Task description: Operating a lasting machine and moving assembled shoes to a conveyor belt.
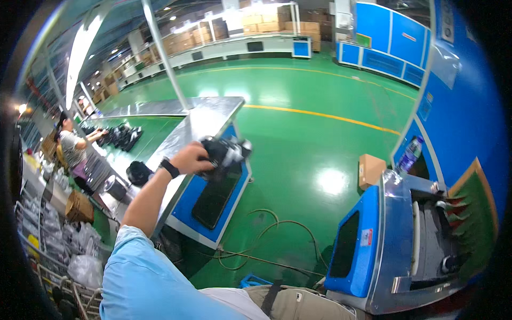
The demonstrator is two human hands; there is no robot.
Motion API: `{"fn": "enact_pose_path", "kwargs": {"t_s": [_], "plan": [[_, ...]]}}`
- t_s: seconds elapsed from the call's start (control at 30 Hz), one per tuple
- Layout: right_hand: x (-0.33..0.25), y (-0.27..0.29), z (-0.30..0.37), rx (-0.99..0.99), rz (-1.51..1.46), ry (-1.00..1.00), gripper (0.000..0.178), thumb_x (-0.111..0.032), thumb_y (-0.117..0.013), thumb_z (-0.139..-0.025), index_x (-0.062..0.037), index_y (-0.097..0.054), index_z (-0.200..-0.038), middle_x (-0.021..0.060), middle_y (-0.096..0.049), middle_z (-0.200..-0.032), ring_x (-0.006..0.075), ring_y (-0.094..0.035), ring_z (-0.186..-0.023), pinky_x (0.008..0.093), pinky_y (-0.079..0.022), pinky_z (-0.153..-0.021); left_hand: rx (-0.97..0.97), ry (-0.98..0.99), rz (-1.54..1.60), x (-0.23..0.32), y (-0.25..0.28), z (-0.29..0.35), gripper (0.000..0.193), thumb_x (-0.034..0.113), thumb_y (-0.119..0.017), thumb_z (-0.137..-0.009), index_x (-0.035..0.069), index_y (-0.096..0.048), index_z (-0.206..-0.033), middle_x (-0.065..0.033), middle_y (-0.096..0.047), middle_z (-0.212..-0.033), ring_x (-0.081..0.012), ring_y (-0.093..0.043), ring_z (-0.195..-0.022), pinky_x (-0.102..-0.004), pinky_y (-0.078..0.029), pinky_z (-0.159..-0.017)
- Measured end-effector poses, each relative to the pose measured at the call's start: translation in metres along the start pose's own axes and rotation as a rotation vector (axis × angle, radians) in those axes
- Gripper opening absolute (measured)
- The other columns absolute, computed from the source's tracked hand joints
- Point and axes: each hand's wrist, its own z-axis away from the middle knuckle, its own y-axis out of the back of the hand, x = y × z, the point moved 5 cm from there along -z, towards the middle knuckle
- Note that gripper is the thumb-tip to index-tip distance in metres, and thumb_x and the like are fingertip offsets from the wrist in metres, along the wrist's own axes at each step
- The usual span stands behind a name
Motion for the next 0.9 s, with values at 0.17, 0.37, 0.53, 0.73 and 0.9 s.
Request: {"fn": "enact_pose_path", "kwargs": {"t_s": [0.17,0.37,0.53,0.73,0.9], "plan": [[-0.039,-0.029,-0.015,-0.134,-0.180,0.060,0.046,-0.030,-0.064,-0.096,-0.0034,-0.058,-0.133,0.0198,-0.068,-0.119,0.0294,-0.067,-0.107,0.0377,-0.051,-0.093,0.724,0.604,-0.711,-0.218,0.127,0.090,0.026,0.031,-0.065,-0.080,0.008,-0.072,-0.089,-0.0175,-0.069,-0.099,-0.0354,-0.063,-0.094,-0.0437,-0.050,-0.088],[-0.011,-0.030,0.014,0.056,-0.300,0.001,0.038,-0.024,-0.064,-0.095,0.0006,-0.064,-0.124,0.0244,-0.069,-0.111,0.0351,-0.068,-0.098,0.0394,-0.052,-0.087,0.728,0.622,0.032,-0.138,0.055,-0.036,0.032,0.027,-0.055,-0.086,0.001,-0.067,-0.100,-0.0229,-0.069,-0.101,-0.0399,-0.064,-0.100,-0.0446,-0.049,-0.089],[0.022,-0.028,0.033,0.123,-0.190,-0.142,0.036,-0.026,-0.061,-0.096,0.0011,-0.065,-0.120,0.0224,-0.070,-0.090,0.0388,-0.063,-0.080,0.0461,-0.052,-0.073,0.151,-0.018,0.477,0.112,-0.099,-0.165,0.034,0.026,-0.061,-0.089,-0.003,-0.067,-0.107,-0.0170,-0.072,-0.099,-0.0251,-0.070,-0.092,-0.0348,-0.053,-0.084],[0.076,-0.041,0.070,0.102,-0.276,-0.493,0.036,-0.028,-0.059,-0.098,-0.0035,-0.066,-0.124,0.0207,-0.071,-0.092,0.0367,-0.066,-0.082,0.0463,-0.053,-0.072,-0.544,-0.811,0.475,0.581,-0.225,-0.175,0.042,0.028,-0.063,-0.089,-0.002,-0.064,-0.118,-0.0172,-0.071,-0.109,-0.0263,-0.068,-0.101,-0.0371,-0.052,-0.091],[0.101,-0.089,0.091,0.241,-0.330,-0.448,0.043,-0.034,-0.058,-0.099,-0.0066,-0.060,-0.132,0.0192,-0.071,-0.102,0.0351,-0.067,-0.085,0.0467,-0.055,-0.082,-0.509,-0.980,0.455,0.855,-0.350,-0.200,0.049,0.035,-0.070,-0.081,-0.001,-0.065,-0.115,-0.0159,-0.071,-0.106,-0.0268,-0.068,-0.100,-0.0371,-0.052,-0.088]]}}
